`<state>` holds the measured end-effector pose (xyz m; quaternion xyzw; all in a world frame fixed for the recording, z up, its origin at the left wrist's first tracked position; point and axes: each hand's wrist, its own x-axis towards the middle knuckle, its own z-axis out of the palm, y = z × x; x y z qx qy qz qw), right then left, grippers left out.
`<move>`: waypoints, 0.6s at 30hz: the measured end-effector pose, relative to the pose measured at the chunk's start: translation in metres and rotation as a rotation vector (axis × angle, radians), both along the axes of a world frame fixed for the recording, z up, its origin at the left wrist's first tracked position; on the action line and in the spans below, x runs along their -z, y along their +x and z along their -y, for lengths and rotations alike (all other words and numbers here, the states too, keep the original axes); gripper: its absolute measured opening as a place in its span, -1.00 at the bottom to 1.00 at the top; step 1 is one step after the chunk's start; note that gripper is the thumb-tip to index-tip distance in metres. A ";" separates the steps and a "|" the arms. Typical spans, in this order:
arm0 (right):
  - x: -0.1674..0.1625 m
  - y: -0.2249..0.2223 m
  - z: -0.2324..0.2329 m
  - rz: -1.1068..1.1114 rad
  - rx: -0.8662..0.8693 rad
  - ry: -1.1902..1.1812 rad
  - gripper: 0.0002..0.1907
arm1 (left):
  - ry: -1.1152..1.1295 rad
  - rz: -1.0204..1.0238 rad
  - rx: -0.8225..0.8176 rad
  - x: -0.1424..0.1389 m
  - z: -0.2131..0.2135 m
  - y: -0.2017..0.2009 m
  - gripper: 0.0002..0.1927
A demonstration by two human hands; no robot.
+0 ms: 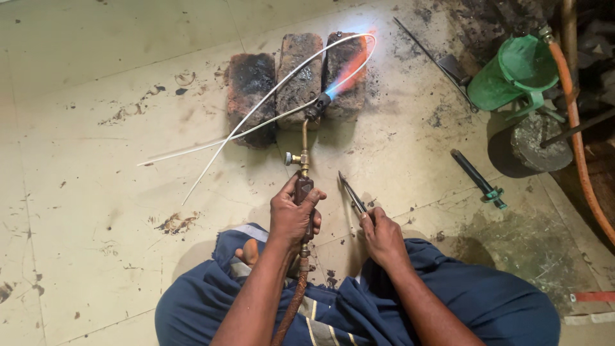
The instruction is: The person sits on the floor and uses a blowtorch to heat a metal wire resting on bricks. They hold the torch in one hand and a metal rod in the other, applying flame to the wire until it glows orange.
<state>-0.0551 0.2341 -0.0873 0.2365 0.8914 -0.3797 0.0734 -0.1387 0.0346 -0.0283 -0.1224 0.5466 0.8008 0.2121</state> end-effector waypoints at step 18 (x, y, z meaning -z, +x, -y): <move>0.000 0.000 -0.001 0.042 0.030 -0.018 -0.69 | 0.053 0.009 -0.028 0.004 0.005 0.009 -0.62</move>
